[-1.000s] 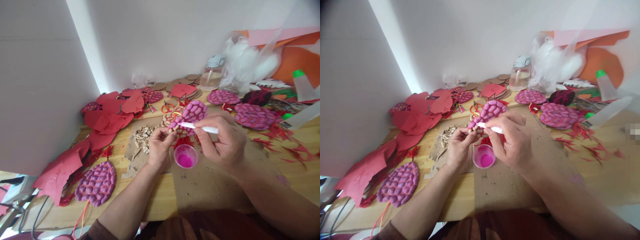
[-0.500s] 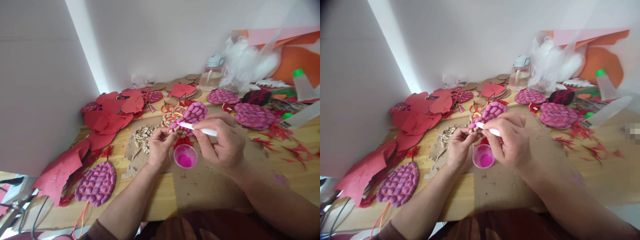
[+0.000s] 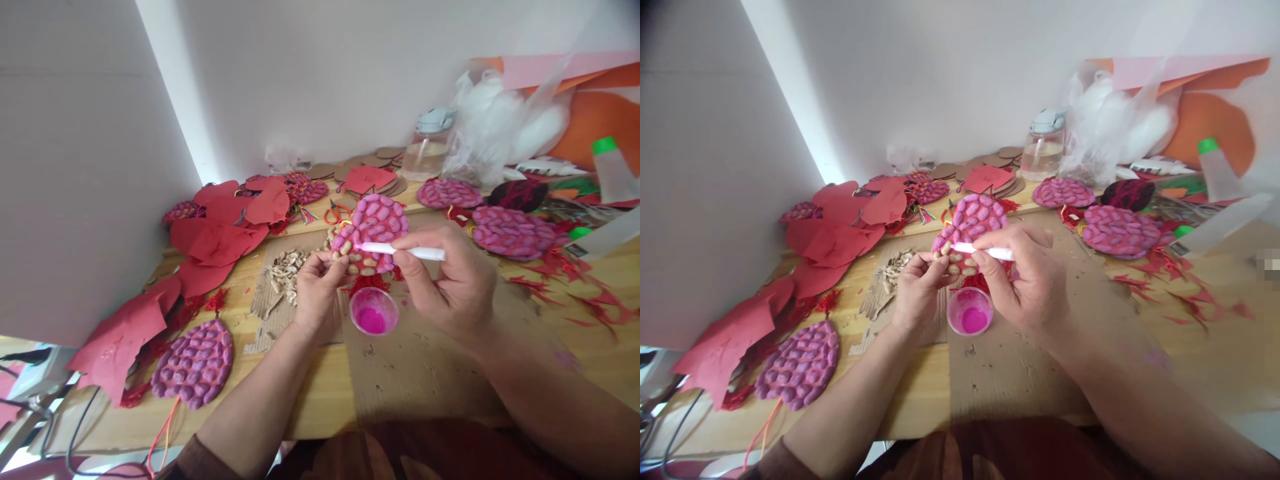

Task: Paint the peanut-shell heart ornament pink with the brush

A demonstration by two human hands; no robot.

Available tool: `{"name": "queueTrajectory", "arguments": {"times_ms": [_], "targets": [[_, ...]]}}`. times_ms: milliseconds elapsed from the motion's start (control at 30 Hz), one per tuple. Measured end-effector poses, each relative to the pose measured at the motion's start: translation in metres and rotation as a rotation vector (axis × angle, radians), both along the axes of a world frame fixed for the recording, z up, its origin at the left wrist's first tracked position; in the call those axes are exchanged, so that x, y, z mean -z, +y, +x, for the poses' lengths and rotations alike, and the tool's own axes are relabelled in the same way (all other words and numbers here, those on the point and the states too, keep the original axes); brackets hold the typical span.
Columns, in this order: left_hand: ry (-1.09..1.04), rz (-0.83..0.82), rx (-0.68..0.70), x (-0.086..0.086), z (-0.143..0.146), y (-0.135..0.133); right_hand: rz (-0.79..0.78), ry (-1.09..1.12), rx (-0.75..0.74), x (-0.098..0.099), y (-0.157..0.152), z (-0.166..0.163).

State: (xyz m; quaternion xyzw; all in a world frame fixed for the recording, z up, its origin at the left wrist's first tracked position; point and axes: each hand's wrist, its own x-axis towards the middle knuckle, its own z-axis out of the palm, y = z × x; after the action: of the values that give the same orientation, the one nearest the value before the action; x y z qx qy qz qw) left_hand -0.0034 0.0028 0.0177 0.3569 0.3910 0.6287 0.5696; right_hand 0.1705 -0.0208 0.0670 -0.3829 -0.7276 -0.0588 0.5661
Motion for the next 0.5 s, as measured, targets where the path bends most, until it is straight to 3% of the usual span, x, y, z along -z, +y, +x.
{"name": "queueTrajectory", "arguments": {"times_ms": [200,367,500], "targets": [[-0.039,-0.012,0.005,0.004,-0.003,0.004,-0.182,0.060,-0.172,-0.007,-0.006,0.006],[-0.062,-0.038,0.007,0.005,-0.005,0.006,-0.344,-0.261,-0.365,-0.014,-0.009,0.008],[-0.074,-0.028,-0.001,0.004,-0.004,0.006,-0.407,-0.489,-0.368,-0.013,-0.011,0.005]]}}
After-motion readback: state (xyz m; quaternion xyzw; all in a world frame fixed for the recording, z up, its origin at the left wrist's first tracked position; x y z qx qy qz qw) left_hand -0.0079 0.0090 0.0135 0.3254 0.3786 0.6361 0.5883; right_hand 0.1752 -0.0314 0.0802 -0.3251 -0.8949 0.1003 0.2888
